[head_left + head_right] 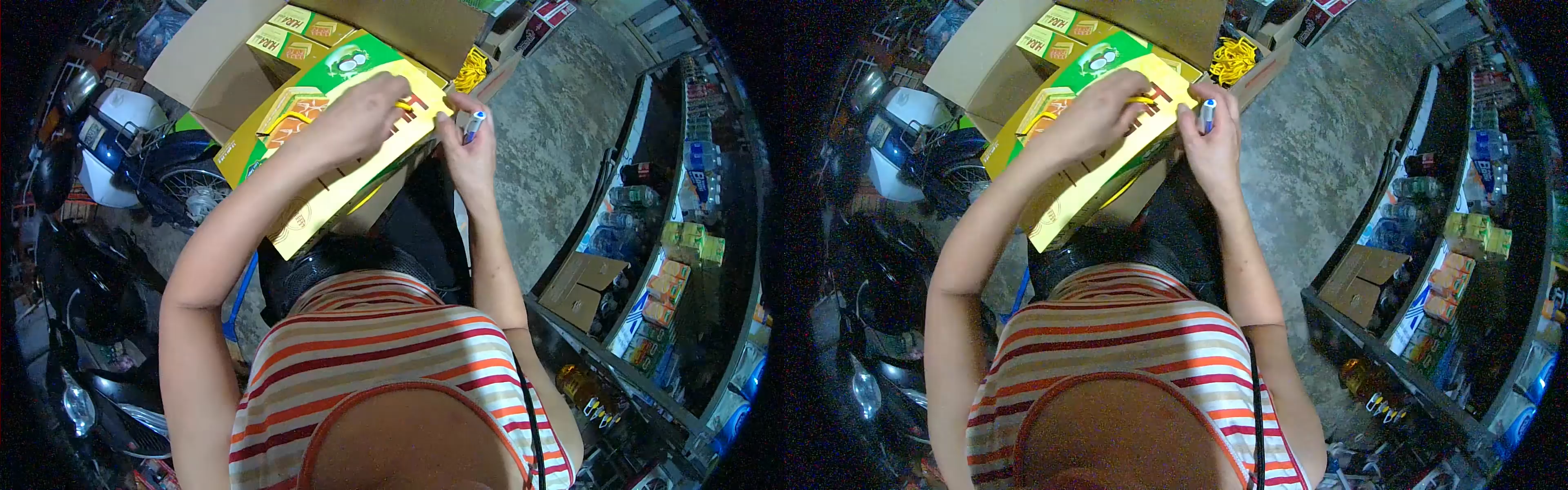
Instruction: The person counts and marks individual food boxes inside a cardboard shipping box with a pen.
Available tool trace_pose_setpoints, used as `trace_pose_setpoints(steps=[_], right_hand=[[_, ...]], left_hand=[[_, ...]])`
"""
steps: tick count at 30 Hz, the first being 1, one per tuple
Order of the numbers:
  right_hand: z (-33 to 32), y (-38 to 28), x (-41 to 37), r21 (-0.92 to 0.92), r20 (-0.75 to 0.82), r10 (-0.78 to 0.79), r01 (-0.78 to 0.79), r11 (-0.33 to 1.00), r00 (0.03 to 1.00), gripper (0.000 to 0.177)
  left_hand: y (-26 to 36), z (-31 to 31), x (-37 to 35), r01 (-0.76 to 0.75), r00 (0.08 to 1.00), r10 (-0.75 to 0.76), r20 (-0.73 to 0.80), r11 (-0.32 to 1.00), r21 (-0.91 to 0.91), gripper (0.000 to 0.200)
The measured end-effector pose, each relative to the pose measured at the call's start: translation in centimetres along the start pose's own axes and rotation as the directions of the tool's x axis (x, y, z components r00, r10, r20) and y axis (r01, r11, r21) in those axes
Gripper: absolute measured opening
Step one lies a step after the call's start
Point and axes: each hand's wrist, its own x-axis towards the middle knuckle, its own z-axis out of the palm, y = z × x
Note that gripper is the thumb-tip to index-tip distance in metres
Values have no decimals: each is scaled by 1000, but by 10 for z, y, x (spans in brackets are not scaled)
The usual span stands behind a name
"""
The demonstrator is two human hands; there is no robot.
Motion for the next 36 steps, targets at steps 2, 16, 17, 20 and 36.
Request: trace_pose_setpoints(steps=[2, 16, 17, 20, 36], right_hand=[[-6, 1, 0, 100, -68, -2, 9, 995, 998, 21], [-33, -42, -12, 97, -94, 74, -65, 993, 993, 50], [-32, -41, -12, 98, -92, 74, -65, 993, 993, 50], [-31, -39, -12, 165, -84, 112, -97, 982, 990, 50], [-35, -39, -10, 252, -29, 161, -148, 956, 987, 45]], left_hand=[[-3, -9, -10, 118, 991, -124, -55, 987, -106, 20], [7, 12, -2, 36, 986, -50, -159, 995, -90, 10], [4, 12, 1, -1, 990, -5, -140, 999, -41, 10], [-4, 10, 6, -106, 990, 107, -95, 994, 12, 10], [29, 6, 28, 27, 992, -67, 112, 946, 324, 14]])
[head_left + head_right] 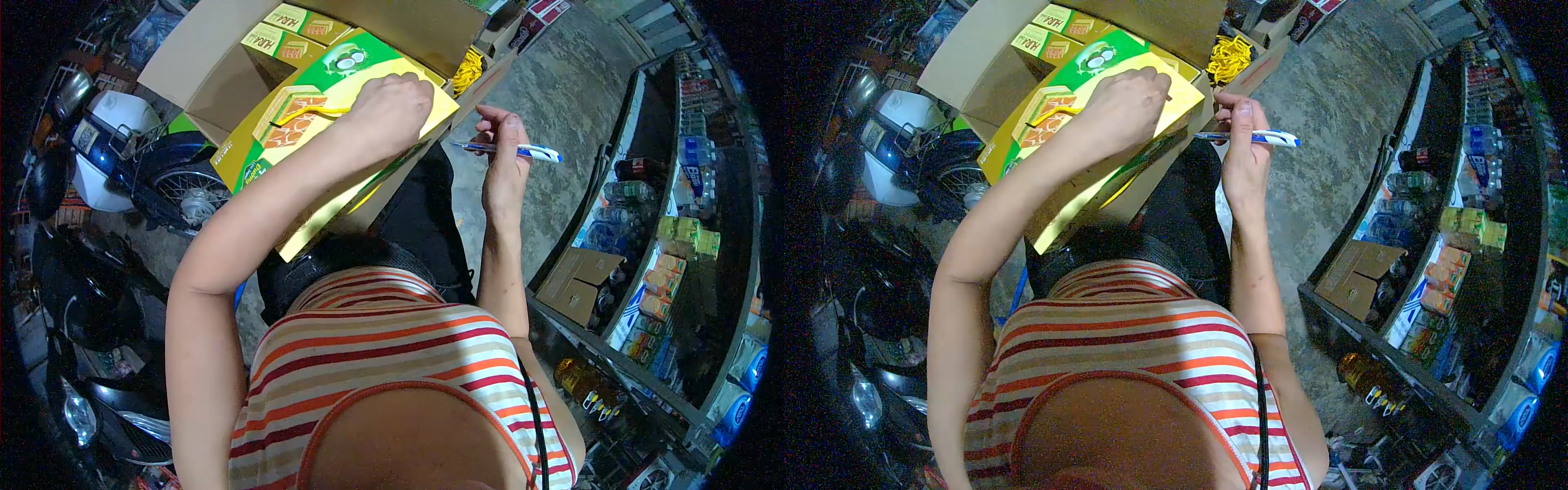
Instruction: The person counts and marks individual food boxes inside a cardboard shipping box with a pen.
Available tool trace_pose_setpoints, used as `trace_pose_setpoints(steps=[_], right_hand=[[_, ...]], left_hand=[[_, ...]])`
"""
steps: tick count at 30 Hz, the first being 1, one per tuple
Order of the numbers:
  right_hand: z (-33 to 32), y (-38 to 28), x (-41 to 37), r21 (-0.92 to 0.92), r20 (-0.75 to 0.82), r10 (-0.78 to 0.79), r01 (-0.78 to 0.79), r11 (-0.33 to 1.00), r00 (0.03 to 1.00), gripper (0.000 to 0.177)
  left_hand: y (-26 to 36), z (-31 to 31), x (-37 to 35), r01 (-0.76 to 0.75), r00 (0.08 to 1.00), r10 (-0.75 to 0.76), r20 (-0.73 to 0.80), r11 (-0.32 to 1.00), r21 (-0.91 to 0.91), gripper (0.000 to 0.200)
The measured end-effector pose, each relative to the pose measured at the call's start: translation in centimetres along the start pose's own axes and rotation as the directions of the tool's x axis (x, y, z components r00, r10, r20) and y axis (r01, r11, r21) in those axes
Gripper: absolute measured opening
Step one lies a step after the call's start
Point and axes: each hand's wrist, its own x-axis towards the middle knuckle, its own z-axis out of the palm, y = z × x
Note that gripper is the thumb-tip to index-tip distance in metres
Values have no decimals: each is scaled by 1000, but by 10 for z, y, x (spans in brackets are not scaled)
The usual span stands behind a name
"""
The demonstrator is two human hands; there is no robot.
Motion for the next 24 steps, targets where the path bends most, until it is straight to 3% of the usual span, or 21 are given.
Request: trace_pose_setpoints(steps=[7, 9, 10, 11, 13, 14, 22, 24], right_hand=[[2, -3, -1, 18, 19, 20, -20, 1000, 1000, 42], [3, 1, -1, 29, 19, -27, 26, 999, 999, 38], [3, 4, -1, 40, 17, -66, 65, 997, 998, 35], [4, 7, 0, 42, 14, -65, 64, 997, 998, 35], [5, 9, 1, -93, 87, -224, 232, 968, 971, 15], [7, 6, 0, -181, 97, -246, 261, 948, 964, 15], [18, 18, -8, -150, 87, -230, 241, 959, 969, 16], [19, 18, -10, -90, 27, -121, 123, 988, 992, 16]], left_hand=[[8, 4, -1, 34, 999, -33, 30, 999, -26, 15], [-2, 7, -9, 170, 985, -174, 7, 954, -248, 12], [-8, 10, -16, 154, 983, -180, -36, 915, -374, 14], [-13, 12, -21, 152, 984, -177, -34, 915, -372, 14], [-17, 12, -29, 9, 977, -117, -176, 854, -520, 16], [-19, 13, -30, -4, 978, -108, -180, 847, -532, 19], [-11, 15, -25, 32, 968, -154, -197, 857, -514, 13], [-11, 20, -24, 45, 955, -190, -228, 852, -522, 12]])
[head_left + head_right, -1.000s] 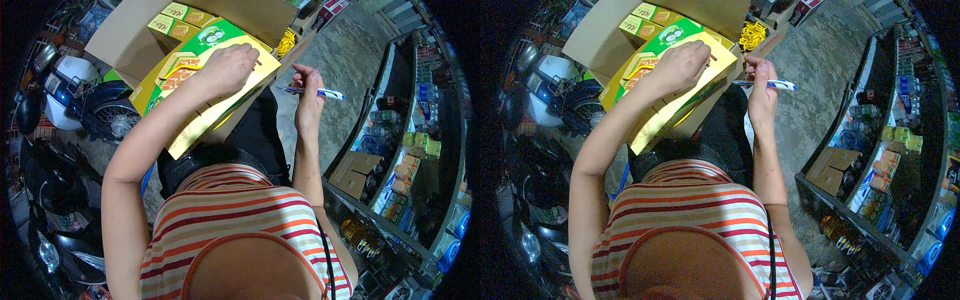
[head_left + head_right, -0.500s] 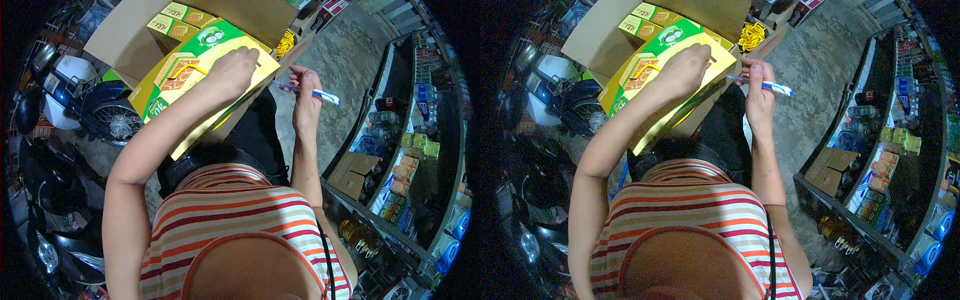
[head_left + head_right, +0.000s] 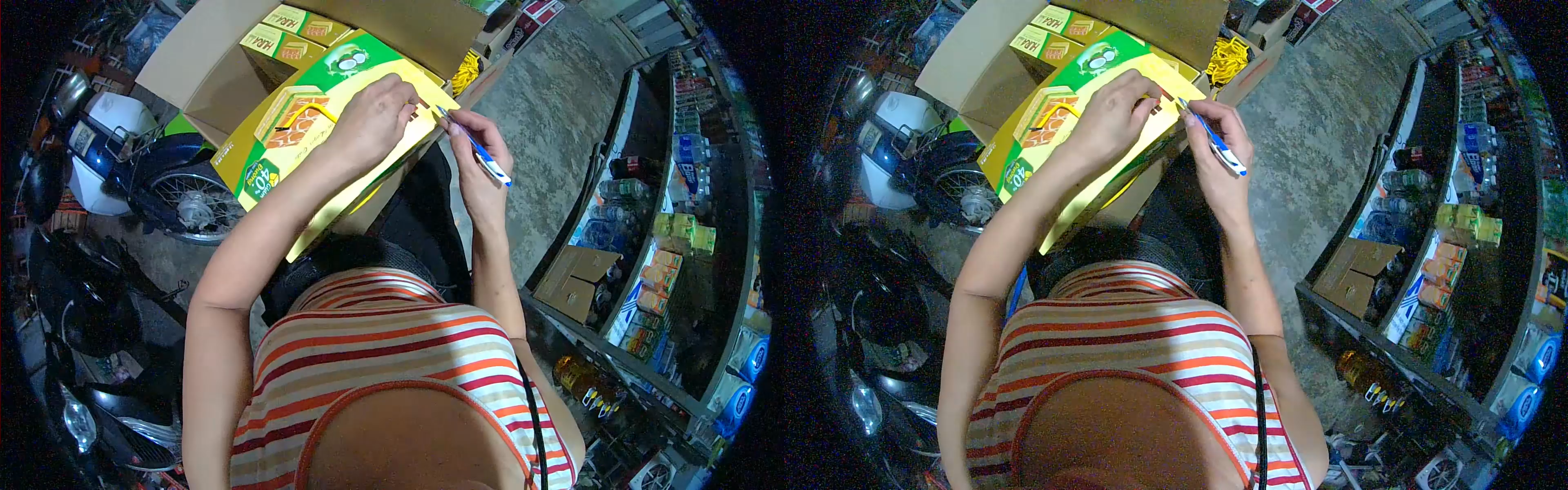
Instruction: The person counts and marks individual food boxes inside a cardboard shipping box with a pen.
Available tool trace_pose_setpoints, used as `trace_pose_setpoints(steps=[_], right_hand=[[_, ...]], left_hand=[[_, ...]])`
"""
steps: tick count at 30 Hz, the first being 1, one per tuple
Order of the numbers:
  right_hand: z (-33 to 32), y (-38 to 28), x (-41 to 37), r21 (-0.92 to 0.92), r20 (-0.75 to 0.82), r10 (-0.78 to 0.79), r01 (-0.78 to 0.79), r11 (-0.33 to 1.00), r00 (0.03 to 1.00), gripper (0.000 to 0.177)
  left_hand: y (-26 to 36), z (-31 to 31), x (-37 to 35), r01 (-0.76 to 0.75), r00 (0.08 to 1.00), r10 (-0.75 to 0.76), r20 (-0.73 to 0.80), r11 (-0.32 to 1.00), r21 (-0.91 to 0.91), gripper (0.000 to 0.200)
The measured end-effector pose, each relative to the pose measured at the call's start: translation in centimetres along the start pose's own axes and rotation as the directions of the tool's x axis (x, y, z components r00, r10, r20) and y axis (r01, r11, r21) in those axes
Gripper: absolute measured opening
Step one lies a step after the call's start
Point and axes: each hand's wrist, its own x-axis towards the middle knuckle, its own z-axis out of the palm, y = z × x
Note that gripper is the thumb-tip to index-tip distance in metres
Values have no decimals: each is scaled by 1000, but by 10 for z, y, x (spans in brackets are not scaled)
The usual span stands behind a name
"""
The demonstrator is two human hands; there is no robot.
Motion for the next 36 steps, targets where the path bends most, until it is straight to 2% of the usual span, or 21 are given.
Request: trace_pose_setpoints(steps=[4, 6, 9, 11, 13, 14, 15, 17, 36], right_hand=[[1, -2, -2, 27, -5, 46, -46, 999, 999, 16], [4, -2, 0, -35, 22, -32, 32, 999, 999, 17], [6, -2, 1, -116, 29, -94, 97, 989, 995, 17], [9, -7, 0, -180, 20, -136, 138, 974, 990, 19], [11, -4, 0, -350, 105, -443, 450, 822, 891, 21], [11, -5, 2, -386, 174, -517, 541, 747, 838, 24], [14, -3, 3, -383, 177, -518, 544, 747, 837, 24], [18, 4, 0, -435, 215, -605, 630, 643, 766, 26], [24, 16, -2, -521, 208, -647, 643, 561, 733, 25]], left_hand=[[-5, 8, -1, -77, 997, 78, 0, 995, 64, 11], [-7, 7, -1, -112, 993, 113, -12, 990, 87, 10], [-7, 2, -3, -59, 998, 59, 13, 998, -10, 11], [-6, 2, -11, -3, 995, -5, -99, 997, -83, 13], [-2, 0, -16, 16, 995, -23, -97, 997, -76, 14], [-1, -2, -17, 30, 994, -37, -104, 998, -63, 16], [-1, -3, -17, 32, 993, -38, -107, 998, -61, 16], [0, -1, -17, 9, 992, -19, -126, 997, -83, 16], [-7, 12, -13, 32, 983, -56, -175, 990, -136, 13]])
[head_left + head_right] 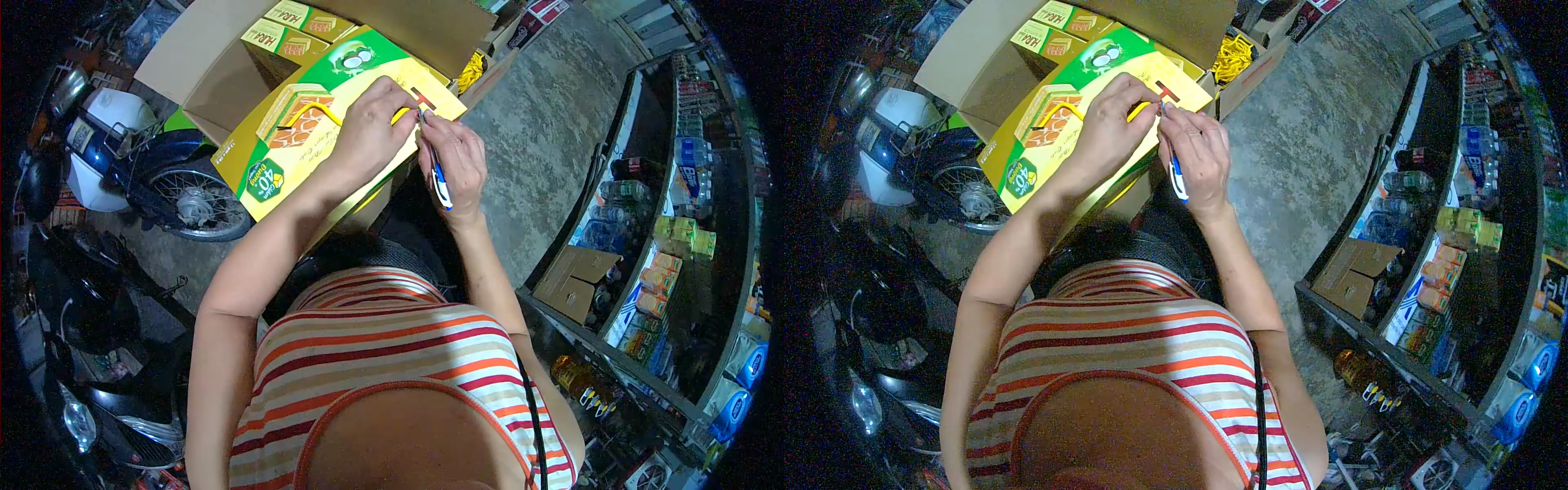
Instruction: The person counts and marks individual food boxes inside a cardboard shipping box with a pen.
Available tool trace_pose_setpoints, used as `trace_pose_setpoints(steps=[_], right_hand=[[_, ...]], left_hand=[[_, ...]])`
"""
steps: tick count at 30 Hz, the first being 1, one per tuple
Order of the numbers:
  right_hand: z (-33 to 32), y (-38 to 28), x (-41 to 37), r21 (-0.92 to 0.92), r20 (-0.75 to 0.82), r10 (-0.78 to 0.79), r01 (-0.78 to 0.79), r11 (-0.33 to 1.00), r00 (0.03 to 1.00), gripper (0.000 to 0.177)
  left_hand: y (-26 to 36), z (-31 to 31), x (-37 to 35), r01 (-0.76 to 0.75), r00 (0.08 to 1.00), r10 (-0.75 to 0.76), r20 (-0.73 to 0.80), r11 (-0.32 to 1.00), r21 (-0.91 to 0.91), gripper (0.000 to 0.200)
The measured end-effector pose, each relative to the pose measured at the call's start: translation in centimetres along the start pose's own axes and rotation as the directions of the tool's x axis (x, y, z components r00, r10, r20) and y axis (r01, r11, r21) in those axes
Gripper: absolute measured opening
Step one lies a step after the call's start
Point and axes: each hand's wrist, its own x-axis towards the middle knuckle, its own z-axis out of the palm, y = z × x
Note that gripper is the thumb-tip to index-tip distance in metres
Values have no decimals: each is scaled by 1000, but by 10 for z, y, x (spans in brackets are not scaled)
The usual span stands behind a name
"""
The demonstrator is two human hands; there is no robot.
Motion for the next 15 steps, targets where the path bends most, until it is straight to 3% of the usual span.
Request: trace_pose_setpoints(steps=[15], right_hand=[[-5, -4, 11, -16, 69, 35, -34, 999, 997, 23]], left_hand=[[-5, 1, 4, 29, 999, -28, 42, 1000, -12, 13]])
